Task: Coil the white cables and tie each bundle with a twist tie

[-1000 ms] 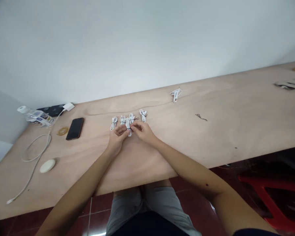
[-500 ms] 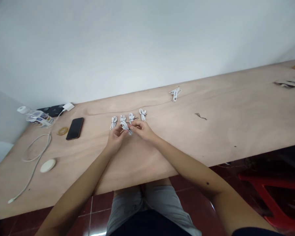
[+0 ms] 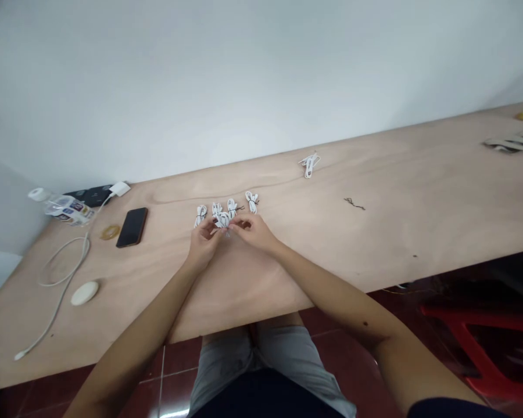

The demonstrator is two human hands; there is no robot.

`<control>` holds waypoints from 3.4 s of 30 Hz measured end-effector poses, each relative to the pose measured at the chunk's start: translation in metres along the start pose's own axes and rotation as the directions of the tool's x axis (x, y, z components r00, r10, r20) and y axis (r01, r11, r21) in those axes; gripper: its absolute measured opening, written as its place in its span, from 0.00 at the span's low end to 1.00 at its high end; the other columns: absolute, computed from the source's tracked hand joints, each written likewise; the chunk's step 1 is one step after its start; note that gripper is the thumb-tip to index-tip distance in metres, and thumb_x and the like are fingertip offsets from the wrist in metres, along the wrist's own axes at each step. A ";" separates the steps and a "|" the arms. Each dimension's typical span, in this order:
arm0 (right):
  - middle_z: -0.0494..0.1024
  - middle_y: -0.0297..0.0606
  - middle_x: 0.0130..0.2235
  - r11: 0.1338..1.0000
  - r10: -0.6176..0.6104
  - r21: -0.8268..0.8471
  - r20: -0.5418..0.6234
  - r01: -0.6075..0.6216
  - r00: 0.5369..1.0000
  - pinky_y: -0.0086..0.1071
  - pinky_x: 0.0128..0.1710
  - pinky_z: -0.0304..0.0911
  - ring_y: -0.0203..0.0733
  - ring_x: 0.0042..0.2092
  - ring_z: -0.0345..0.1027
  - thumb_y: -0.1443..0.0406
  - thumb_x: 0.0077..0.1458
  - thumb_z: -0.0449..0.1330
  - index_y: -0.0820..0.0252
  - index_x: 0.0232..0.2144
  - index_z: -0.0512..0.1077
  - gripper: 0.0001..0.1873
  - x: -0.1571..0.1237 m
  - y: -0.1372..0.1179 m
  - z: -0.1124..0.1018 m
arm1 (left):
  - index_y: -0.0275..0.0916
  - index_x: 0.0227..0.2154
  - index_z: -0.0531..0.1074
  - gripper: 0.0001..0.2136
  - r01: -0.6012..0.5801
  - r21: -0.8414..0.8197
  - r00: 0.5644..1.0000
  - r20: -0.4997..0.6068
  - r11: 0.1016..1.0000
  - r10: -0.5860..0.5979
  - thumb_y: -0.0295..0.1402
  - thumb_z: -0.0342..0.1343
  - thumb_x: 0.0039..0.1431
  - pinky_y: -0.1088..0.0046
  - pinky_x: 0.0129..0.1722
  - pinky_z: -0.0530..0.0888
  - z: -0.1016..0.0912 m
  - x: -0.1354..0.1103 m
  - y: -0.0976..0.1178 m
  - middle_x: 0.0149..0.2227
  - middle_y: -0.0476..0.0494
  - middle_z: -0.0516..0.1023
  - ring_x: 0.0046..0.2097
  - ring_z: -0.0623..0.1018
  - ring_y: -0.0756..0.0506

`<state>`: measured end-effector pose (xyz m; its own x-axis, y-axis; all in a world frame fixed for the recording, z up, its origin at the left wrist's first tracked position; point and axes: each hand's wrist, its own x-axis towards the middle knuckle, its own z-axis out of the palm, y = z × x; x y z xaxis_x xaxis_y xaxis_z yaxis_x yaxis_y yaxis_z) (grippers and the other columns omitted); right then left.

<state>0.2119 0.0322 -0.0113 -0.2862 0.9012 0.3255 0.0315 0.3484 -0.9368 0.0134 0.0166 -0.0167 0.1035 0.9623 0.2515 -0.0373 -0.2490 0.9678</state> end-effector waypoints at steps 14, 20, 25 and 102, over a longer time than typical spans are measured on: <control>0.80 0.34 0.30 0.791 0.333 0.490 0.159 -0.367 0.929 0.32 0.29 0.61 0.37 0.29 0.64 0.58 0.52 0.73 0.57 0.35 0.82 0.11 0.001 0.006 -0.005 | 0.44 0.54 0.76 0.23 0.079 -0.140 0.983 0.178 0.987 -0.053 0.41 0.74 0.58 0.60 0.53 0.80 -0.003 -0.001 -0.001 0.49 0.39 0.84 0.49 0.84 0.41; 0.79 0.33 0.30 0.798 0.273 0.518 0.147 -0.309 0.951 0.33 0.33 0.65 0.38 0.30 0.66 0.57 0.53 0.75 0.56 0.35 0.83 0.11 0.000 0.004 -0.005 | 0.41 0.47 0.79 0.18 0.189 -0.231 0.974 0.170 0.954 -0.152 0.42 0.74 0.58 0.64 0.45 0.81 -0.003 -0.005 0.002 0.46 0.39 0.85 0.44 0.84 0.43; 0.83 0.39 0.35 0.772 0.227 0.494 0.374 -0.401 0.899 0.34 0.37 0.70 0.41 0.35 0.74 0.55 0.52 0.77 0.59 0.31 0.81 0.15 -0.001 0.004 -0.015 | 0.37 0.39 0.84 0.14 0.418 -0.233 0.854 0.429 0.878 -0.293 0.39 0.76 0.55 0.69 0.34 0.78 -0.011 -0.009 0.011 0.37 0.38 0.85 0.35 0.82 0.45; 0.83 0.44 0.43 0.615 0.323 -0.765 0.023 -0.191 0.946 0.36 0.42 0.63 0.51 0.45 0.77 0.62 0.69 0.60 0.56 0.42 0.78 0.07 -0.080 -0.053 0.020 | 0.42 0.53 0.76 0.12 -0.113 0.591 0.983 0.186 0.798 0.001 0.28 0.50 0.74 0.56 0.63 0.70 -0.031 -0.096 0.055 0.54 0.38 0.79 0.57 0.76 0.38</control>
<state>0.2136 -0.0634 0.0099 -0.2830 0.9591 0.0027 0.8069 0.2396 -0.5399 -0.0293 -0.0865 0.0123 0.2866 0.9249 0.2497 0.5464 -0.3719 0.7504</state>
